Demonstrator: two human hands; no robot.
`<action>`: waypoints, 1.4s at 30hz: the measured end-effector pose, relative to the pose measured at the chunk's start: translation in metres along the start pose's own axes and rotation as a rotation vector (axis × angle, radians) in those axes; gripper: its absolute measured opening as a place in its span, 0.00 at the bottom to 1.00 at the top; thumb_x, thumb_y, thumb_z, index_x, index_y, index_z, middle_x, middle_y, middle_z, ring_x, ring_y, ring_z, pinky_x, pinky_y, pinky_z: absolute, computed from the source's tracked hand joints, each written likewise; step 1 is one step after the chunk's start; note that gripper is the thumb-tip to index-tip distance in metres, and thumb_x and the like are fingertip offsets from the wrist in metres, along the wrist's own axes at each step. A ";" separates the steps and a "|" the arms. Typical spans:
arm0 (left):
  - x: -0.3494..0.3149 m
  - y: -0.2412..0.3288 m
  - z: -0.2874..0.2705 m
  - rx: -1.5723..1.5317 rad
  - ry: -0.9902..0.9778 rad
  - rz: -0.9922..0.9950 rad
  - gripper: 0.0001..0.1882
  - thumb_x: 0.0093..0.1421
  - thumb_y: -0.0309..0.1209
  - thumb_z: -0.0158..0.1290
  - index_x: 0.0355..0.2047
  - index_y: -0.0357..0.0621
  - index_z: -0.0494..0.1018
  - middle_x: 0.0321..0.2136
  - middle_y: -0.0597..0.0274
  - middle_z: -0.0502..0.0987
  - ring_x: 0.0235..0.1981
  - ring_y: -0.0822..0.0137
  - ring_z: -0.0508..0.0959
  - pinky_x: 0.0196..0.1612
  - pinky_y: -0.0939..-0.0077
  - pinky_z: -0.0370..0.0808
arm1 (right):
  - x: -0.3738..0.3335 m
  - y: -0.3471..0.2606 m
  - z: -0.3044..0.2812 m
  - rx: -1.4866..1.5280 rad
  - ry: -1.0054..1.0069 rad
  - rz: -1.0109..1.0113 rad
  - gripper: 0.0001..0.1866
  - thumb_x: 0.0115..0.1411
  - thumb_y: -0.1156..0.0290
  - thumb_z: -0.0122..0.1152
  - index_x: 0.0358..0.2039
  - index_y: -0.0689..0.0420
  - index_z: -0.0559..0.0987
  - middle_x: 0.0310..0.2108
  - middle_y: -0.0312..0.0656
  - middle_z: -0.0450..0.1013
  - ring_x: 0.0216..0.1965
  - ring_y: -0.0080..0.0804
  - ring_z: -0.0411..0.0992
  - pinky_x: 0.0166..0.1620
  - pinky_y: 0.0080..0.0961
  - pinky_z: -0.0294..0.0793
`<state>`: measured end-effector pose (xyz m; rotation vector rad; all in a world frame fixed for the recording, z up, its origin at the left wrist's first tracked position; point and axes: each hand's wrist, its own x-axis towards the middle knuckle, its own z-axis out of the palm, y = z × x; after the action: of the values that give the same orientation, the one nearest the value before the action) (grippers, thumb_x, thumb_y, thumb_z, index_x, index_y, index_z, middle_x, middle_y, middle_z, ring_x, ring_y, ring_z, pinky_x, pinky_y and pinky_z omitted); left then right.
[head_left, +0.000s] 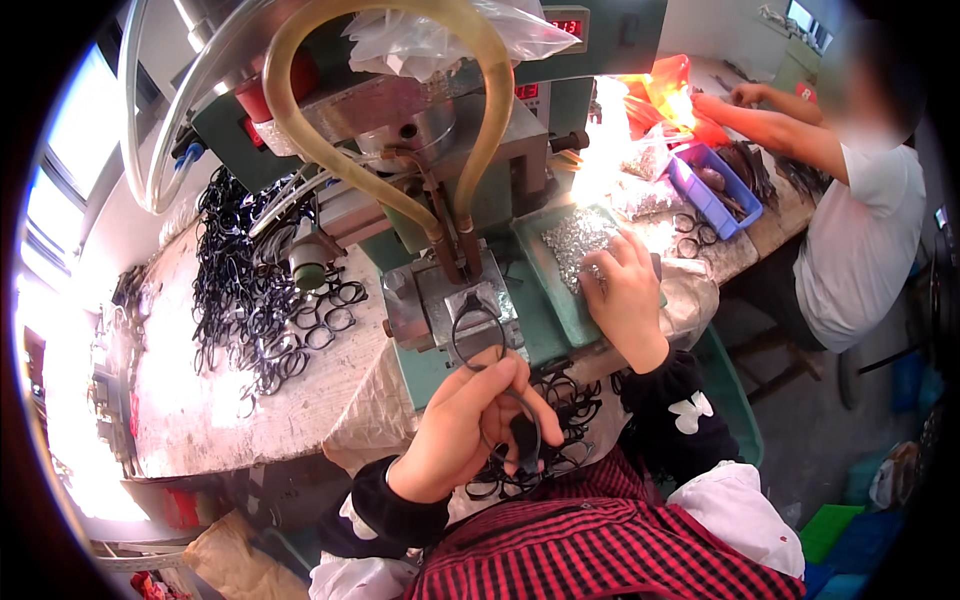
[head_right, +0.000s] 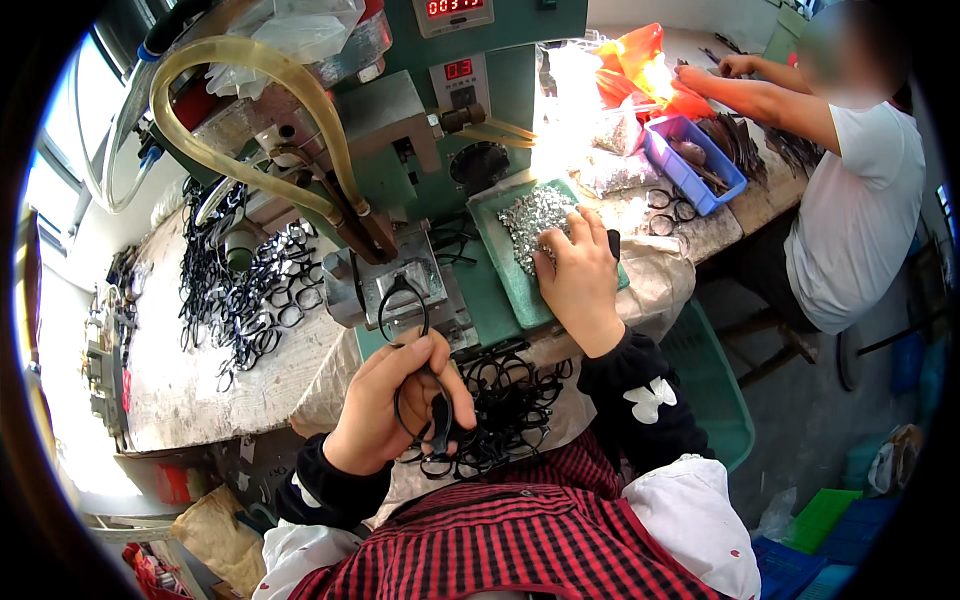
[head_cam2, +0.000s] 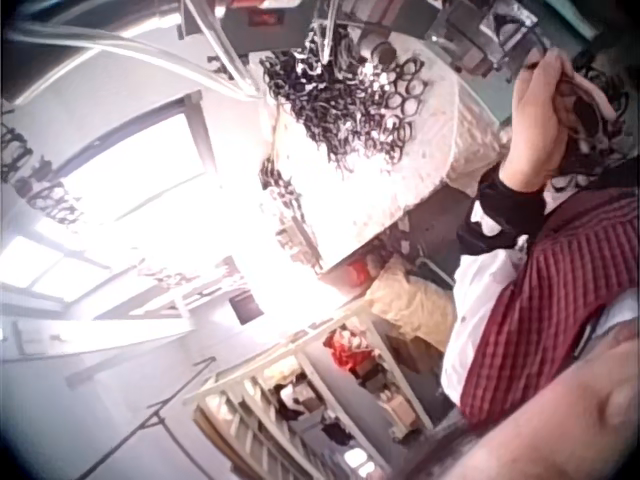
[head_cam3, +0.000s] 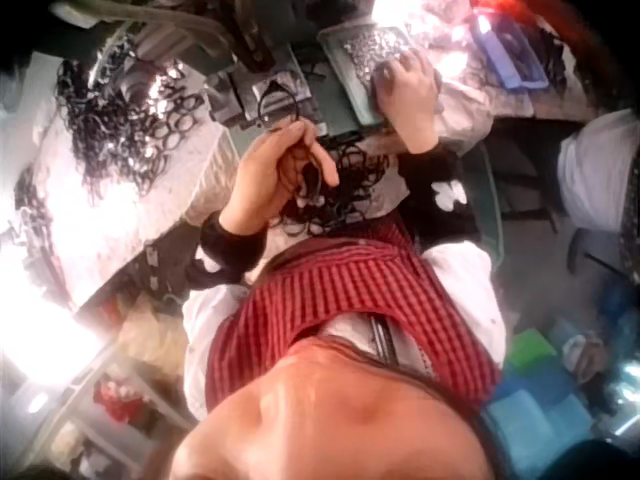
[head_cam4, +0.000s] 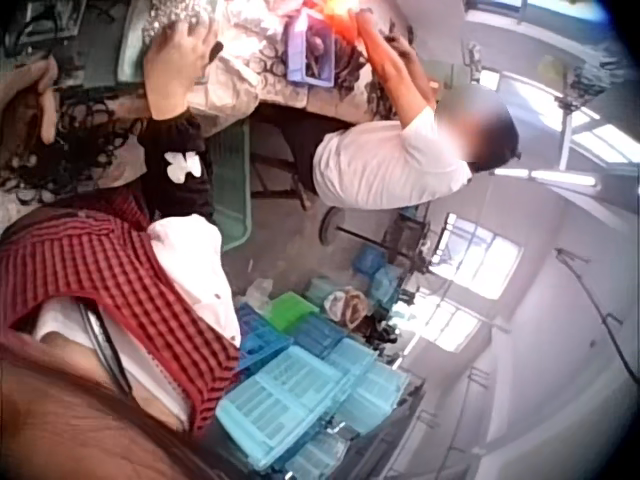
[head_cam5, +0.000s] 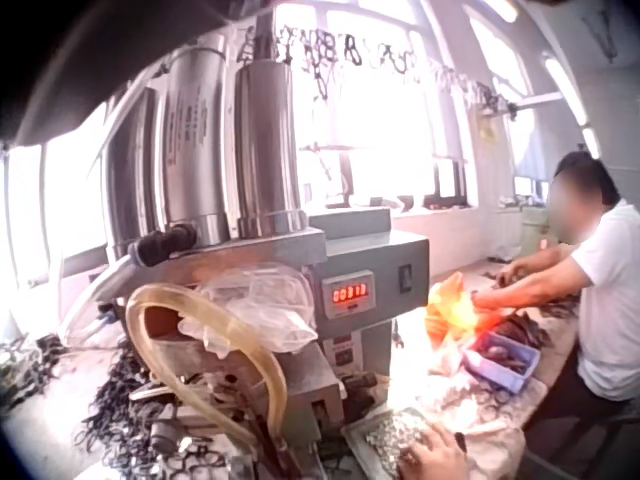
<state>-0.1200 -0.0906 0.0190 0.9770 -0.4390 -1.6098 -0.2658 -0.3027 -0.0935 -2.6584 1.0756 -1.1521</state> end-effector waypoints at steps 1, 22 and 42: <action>0.002 -0.002 -0.001 -0.015 0.014 0.008 0.14 0.76 0.38 0.34 0.39 0.43 0.63 0.28 0.34 0.81 0.15 0.56 0.80 0.13 0.77 0.71 | 0.002 0.004 0.003 0.035 0.018 -0.023 0.08 0.52 0.73 0.70 0.34 0.57 0.83 0.45 0.53 0.76 0.56 0.56 0.71 0.58 0.44 0.72; -0.059 -0.026 -0.078 0.754 0.723 0.704 0.06 0.65 0.26 0.59 0.41 0.39 0.76 0.36 0.61 0.82 0.36 0.69 0.80 0.40 0.77 0.75 | 0.013 -0.010 0.007 0.165 0.061 -0.012 0.04 0.55 0.75 0.66 0.32 0.57 0.82 0.35 0.42 0.79 0.40 0.46 0.76 0.45 0.39 0.75; -0.040 0.033 -0.226 0.601 0.945 0.491 0.07 0.65 0.31 0.55 0.37 0.39 0.77 0.24 0.63 0.80 0.20 0.74 0.77 0.22 0.81 0.70 | -0.041 0.009 -0.041 0.559 0.069 0.528 0.05 0.59 0.82 0.66 0.37 0.64 0.83 0.31 0.34 0.78 0.34 0.21 0.73 0.41 0.22 0.73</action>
<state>0.0779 -0.0143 -0.0744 1.7744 -0.4432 -0.4490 -0.3174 -0.2750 -0.0923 -1.7873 1.1512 -1.2030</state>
